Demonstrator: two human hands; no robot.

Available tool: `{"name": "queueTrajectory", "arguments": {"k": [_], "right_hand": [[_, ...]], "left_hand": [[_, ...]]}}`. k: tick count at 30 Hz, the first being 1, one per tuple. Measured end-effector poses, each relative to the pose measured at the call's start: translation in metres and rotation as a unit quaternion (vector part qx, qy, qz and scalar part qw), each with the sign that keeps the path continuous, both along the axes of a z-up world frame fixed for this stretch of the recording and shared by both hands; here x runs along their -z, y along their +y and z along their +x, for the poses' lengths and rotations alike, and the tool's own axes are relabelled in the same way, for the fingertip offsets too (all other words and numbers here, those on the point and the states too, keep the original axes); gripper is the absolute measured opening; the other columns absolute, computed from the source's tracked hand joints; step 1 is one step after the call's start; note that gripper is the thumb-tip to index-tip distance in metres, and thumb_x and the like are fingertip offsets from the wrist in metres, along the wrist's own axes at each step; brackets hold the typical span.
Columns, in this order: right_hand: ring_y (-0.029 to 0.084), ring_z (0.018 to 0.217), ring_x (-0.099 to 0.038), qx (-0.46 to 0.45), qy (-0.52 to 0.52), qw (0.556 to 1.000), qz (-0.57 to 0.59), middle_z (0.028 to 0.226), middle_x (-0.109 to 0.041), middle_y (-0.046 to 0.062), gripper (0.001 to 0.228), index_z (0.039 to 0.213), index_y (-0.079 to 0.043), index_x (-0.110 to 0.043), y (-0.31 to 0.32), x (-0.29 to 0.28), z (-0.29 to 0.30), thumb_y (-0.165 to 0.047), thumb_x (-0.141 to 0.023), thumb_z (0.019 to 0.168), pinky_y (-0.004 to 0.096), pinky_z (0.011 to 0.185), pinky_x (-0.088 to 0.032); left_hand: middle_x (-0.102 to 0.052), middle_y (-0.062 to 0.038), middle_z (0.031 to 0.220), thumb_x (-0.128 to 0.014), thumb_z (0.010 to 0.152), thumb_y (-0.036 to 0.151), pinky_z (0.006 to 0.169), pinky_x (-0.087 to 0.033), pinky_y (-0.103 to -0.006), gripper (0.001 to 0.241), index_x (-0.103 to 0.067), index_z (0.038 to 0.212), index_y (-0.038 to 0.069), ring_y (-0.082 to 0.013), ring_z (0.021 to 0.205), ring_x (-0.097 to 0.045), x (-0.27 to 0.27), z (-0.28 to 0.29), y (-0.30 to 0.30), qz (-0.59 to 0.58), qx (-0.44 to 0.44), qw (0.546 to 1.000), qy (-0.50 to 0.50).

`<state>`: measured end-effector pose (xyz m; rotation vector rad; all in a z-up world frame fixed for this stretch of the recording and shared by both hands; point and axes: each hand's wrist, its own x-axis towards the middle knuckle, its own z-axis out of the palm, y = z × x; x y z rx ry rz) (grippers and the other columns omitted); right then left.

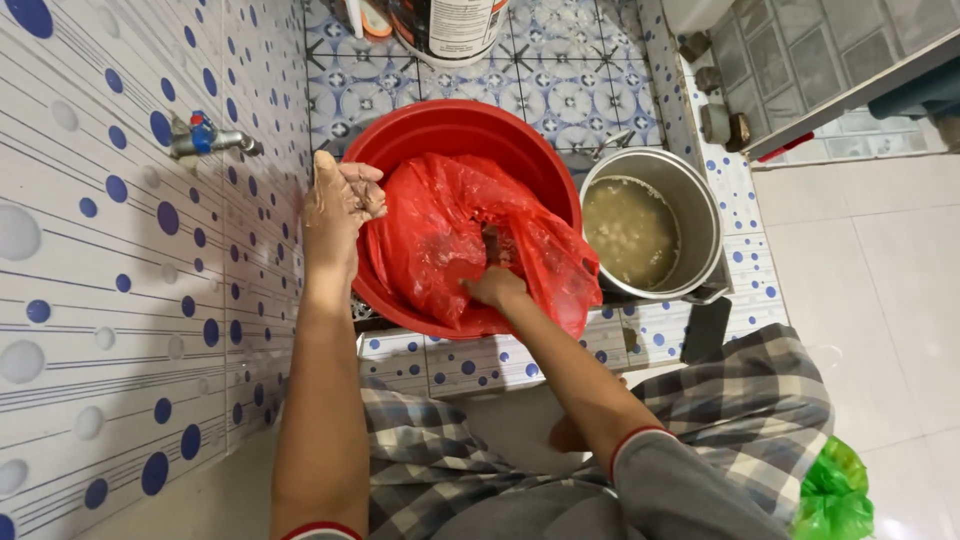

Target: The person is manually shaping meatballs from a large batch of meat mixture and dropping them into a pot of simmering liquid.

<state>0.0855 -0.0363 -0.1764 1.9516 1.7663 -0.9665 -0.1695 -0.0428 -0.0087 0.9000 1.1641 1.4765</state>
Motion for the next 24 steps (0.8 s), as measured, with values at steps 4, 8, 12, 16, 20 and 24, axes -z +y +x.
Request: {"name": "queueTrajectory", "arguments": {"k": [4,8,12,16,20,24], "right_hand": [[0.042,0.106,-0.072,0.072,0.095,0.986,0.113,0.1,-0.074,0.029,0.044,0.105,0.006,-0.075,0.004,0.054,-0.009,-0.031,-0.064,0.082,0.049,0.09,-0.059],[0.043,0.098,-0.067,0.03,0.262,0.882,0.392,0.099,-0.062,0.02,0.015,0.1,-0.005,-0.073,-0.023,0.012,-0.072,-0.015,-0.067,0.09,0.045,0.085,-0.055],[0.028,0.092,-0.066,-0.066,0.347,0.829,0.433,0.084,-0.061,0.008,0.014,0.091,-0.014,-0.069,-0.072,0.074,-0.172,-0.017,-0.056,0.096,0.036,0.086,-0.053],[0.013,0.053,-0.064,-0.438,0.264,0.748,0.422,0.054,-0.063,-0.003,0.014,0.062,-0.023,-0.064,-0.122,-0.025,-0.145,-0.017,-0.065,0.074,0.029,0.056,-0.053],[0.031,0.09,-0.075,-0.37,0.292,0.817,0.333,0.089,-0.074,0.014,0.026,0.111,-0.006,-0.069,-0.13,-0.02,-0.128,-0.015,-0.065,0.087,0.042,0.075,-0.059],[0.027,0.067,-0.075,-0.39,0.139,0.871,0.265,0.069,-0.07,0.008,0.011,0.083,-0.011,-0.072,-0.143,0.016,-0.128,-0.014,-0.062,0.086,0.04,0.054,-0.058]], "left_hand": [[-0.063,-0.007,0.073,-0.027,0.102,0.067,0.072,-0.062,-0.0287,0.073,-0.069,0.102,0.007,-0.012,0.065,-0.062,0.0,-0.003,0.001,-0.004,-0.001,1.0,-0.01],[-0.064,-0.009,0.073,-0.028,0.102,0.068,0.072,-0.062,-0.0304,0.075,-0.069,0.102,0.006,-0.0133,0.065,-0.063,-0.001,-0.003,0.0,-0.001,-0.003,1.0,-0.003],[-0.064,-0.01,0.074,-0.027,0.1,0.071,0.071,-0.063,-0.0316,0.079,-0.07,0.102,0.005,-0.0142,0.066,-0.064,0.004,-0.004,0.001,0.003,-0.003,1.0,0.007],[-0.059,-0.01,0.069,-0.028,0.098,0.073,0.07,-0.06,-0.0311,0.08,-0.068,0.104,0.004,-0.0156,0.061,-0.059,0.013,-0.009,0.001,0.003,0.003,1.0,-0.023],[-0.062,-0.009,0.07,-0.029,0.097,0.074,0.07,-0.061,-0.0301,0.08,-0.068,0.102,0.005,-0.0143,0.062,-0.06,0.011,-0.016,-0.002,-0.002,-0.004,1.0,-0.022],[-0.061,-0.009,0.071,-0.028,0.099,0.07,0.071,-0.061,-0.0309,0.077,-0.068,0.103,0.004,-0.0143,0.063,-0.06,0.001,-0.018,-0.008,-0.01,-0.011,1.0,-0.025]]}}
